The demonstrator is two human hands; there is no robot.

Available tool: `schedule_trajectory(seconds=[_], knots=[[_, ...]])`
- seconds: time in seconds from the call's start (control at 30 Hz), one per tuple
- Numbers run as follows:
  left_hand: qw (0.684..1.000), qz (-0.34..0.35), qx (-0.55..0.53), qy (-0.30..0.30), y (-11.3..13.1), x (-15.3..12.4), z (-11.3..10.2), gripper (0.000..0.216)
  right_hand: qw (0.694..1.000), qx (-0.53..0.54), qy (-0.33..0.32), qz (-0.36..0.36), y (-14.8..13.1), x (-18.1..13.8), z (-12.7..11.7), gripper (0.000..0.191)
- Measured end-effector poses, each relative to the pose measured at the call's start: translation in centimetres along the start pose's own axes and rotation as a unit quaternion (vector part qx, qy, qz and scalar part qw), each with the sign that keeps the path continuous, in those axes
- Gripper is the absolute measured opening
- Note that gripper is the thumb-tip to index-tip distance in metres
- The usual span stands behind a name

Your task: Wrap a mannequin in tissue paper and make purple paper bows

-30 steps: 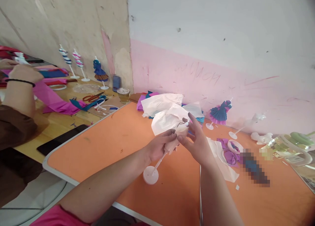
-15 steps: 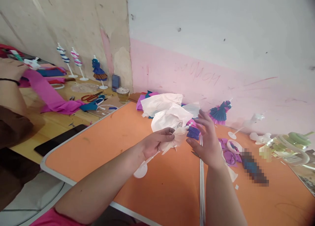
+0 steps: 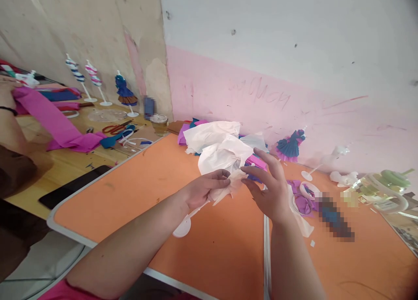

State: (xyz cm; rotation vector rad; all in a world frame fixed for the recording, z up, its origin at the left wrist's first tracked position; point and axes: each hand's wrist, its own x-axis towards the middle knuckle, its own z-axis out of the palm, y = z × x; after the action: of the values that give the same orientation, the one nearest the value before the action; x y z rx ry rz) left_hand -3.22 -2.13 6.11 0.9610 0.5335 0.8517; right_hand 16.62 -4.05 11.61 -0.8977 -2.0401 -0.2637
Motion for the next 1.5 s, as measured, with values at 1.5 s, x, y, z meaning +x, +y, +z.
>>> schedule_trajectory(seconds=[1.5], knots=[[0.875,0.031,0.483,0.034,-4.3,0.9,-2.0,0.033,0.968,0.009,-0.189,0.167,3.3,-4.2,-2.2,0.028]])
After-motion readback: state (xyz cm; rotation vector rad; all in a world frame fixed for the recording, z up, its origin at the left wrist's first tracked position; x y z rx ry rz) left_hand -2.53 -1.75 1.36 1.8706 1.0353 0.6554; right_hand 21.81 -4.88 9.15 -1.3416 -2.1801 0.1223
